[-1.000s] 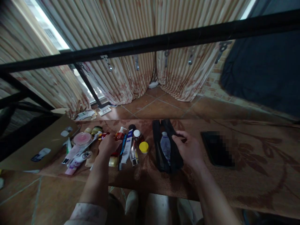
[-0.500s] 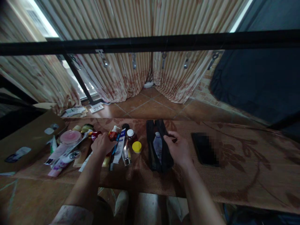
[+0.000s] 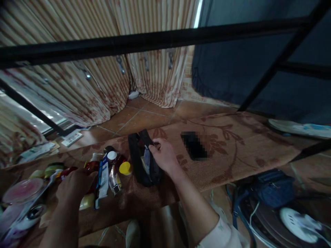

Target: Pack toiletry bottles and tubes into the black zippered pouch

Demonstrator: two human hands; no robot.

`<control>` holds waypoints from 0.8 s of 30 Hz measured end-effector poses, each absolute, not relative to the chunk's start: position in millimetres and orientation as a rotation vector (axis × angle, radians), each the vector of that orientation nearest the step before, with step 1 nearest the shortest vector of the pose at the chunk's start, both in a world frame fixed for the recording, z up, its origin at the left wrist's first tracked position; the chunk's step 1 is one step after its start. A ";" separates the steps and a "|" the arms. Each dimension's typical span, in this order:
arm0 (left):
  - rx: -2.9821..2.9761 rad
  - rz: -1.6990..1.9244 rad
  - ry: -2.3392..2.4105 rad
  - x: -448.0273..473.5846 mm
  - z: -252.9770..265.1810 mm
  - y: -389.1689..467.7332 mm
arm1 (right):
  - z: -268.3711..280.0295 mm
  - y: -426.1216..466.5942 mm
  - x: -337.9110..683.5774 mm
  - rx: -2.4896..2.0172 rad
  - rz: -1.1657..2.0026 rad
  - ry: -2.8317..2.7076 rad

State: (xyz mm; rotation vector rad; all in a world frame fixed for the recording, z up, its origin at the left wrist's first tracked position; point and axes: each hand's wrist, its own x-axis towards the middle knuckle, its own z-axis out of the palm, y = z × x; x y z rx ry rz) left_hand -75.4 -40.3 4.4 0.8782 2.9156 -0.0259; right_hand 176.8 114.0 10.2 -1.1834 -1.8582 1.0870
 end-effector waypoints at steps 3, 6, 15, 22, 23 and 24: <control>0.905 -0.098 2.901 -75.7 3.6 -39.0 | 11.0 115.4 179.1 -1.166 1.100 -1.869; 0.880 -0.139 2.907 -71.5 3.1 -38.6 | 8.4 116.9 180.9 -1.157 1.089 -1.879; 0.750 -0.170 2.845 -68.1 -13.1 -37.0 | 0.8 120.6 178.1 -1.174 1.022 -1.891; 0.634 0.141 2.906 -73.6 -5.2 -33.6 | 4.7 118.2 177.2 -1.171 1.009 -1.896; 0.601 0.242 2.918 -75.7 -2.7 -35.0 | 5.1 118.0 177.3 -1.175 1.010 -1.894; 0.605 0.387 2.910 -78.1 -0.5 -36.9 | 5.2 118.0 177.5 -1.182 1.007 -1.890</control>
